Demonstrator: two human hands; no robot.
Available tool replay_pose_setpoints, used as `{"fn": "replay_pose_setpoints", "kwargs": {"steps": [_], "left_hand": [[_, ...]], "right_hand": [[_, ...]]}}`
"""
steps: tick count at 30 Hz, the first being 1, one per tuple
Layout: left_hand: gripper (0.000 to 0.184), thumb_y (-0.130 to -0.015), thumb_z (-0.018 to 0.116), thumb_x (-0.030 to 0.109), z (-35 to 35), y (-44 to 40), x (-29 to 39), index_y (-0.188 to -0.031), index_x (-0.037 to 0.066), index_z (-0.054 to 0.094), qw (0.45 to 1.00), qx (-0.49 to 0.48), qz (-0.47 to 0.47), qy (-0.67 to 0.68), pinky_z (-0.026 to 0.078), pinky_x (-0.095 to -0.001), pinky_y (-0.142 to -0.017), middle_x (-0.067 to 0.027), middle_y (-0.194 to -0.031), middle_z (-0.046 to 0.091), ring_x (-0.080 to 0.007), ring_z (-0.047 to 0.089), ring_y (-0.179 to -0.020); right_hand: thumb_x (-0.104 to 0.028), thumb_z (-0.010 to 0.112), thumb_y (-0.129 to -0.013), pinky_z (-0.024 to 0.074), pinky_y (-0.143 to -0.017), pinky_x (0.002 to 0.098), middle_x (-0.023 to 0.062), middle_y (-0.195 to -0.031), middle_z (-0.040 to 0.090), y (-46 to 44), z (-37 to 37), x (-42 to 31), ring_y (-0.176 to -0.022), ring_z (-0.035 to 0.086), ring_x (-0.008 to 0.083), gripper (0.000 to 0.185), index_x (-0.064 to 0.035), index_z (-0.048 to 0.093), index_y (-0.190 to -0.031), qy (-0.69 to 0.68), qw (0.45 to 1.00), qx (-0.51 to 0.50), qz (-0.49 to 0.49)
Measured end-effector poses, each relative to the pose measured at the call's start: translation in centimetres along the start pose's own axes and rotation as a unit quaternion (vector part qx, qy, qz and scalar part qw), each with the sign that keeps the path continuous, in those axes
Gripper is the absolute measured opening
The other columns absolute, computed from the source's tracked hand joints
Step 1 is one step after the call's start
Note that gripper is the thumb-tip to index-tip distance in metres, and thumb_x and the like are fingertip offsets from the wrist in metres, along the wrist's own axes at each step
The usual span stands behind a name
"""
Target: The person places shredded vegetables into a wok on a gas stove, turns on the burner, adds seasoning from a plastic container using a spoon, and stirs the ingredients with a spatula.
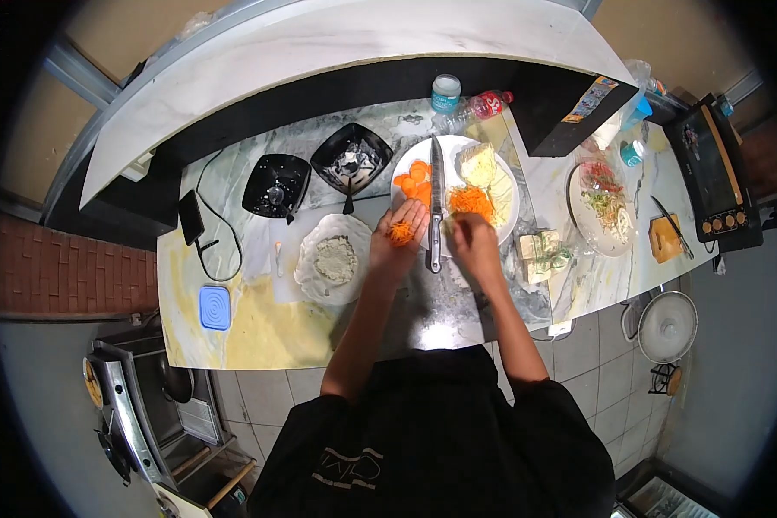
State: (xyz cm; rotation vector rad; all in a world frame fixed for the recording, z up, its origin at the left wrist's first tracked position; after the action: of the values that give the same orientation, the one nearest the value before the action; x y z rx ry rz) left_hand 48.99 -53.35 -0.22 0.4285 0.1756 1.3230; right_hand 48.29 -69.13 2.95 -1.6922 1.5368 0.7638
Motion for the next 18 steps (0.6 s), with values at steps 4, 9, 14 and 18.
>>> {"fn": "replay_pose_setpoints", "kwargs": {"steps": [4, 9, 14, 18], "left_hand": [[0.052, -0.101, 0.024, 0.030, -0.1, 0.2, -0.2, -0.133, -0.009, 0.036, 1.000, 0.004, -0.007, -0.003, 0.024, -0.0399, -0.114, -0.0187, -0.142, 0.036, -0.0281, 0.031, -0.135], [0.052, -0.101, 0.023, 0.031, -1.0, -0.1, -0.4, -0.132, -0.009, 0.036, 0.999, -0.027, -0.023, 0.011, 0.025, -0.0398, -0.114, -0.0192, -0.141, 0.037, -0.0284, 0.032, -0.134], [0.051, -0.101, 0.025, 0.029, -3.3, -1.1, 0.0, -0.135, -0.008, 0.031, 0.977, -0.206, -0.036, 0.027, 0.018, -0.0377, -0.116, -0.0158, -0.144, 0.032, -0.0249, 0.025, -0.137], [0.048, -0.101, 0.025, 0.027, -0.7, 0.7, 0.3, -0.133, -0.008, 0.033, 1.000, -0.008, -0.008, -0.006, 0.019, -0.0369, -0.116, -0.0147, -0.142, 0.036, -0.0243, 0.028, -0.136]], "right_hand": [[-0.005, 0.068, -0.073, 0.0441, -0.082, 0.0437, 0.0233, -0.112, 0.053, -1.4, -1.8, 0.2, -0.095, 0.051, 0.0402, 0.035, -0.0009, 0.058, -0.106, 0.122, 0.989, 0.072, -0.039], [-0.001, 0.065, -0.071, 0.0456, -0.079, 0.0459, 0.0227, -0.107, 0.055, -2.9, -0.9, 1.4, -0.091, 0.052, 0.0402, 0.034, -0.0012, 0.059, -0.104, 0.196, 0.973, 0.058, -0.108], [0.007, 0.059, -0.069, 0.0448, -0.079, 0.0444, 0.0218, -0.104, 0.056, -3.4, -1.5, 3.4, -0.092, 0.052, 0.0416, 0.037, -0.0012, 0.059, -0.105, 0.174, 0.980, 0.032, -0.092], [0.012, 0.054, -0.067, 0.0451, -0.079, 0.0441, 0.0229, -0.099, 0.058, -3.2, -2.5, 1.5, -0.087, 0.053, 0.0416, 0.036, 0.0012, 0.061, -0.101, 0.160, 0.981, 0.050, -0.102]]}}
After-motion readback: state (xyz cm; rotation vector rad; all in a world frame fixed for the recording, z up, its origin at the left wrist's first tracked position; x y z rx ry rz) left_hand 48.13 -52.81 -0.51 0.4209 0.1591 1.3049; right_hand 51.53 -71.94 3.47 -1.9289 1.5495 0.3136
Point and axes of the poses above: each hand's wrist, its own y-axis away from the middle knuckle, its own z-axis out of the palm, x = y × z, the point moved 3 cm from there along -y, towards the middle knuckle
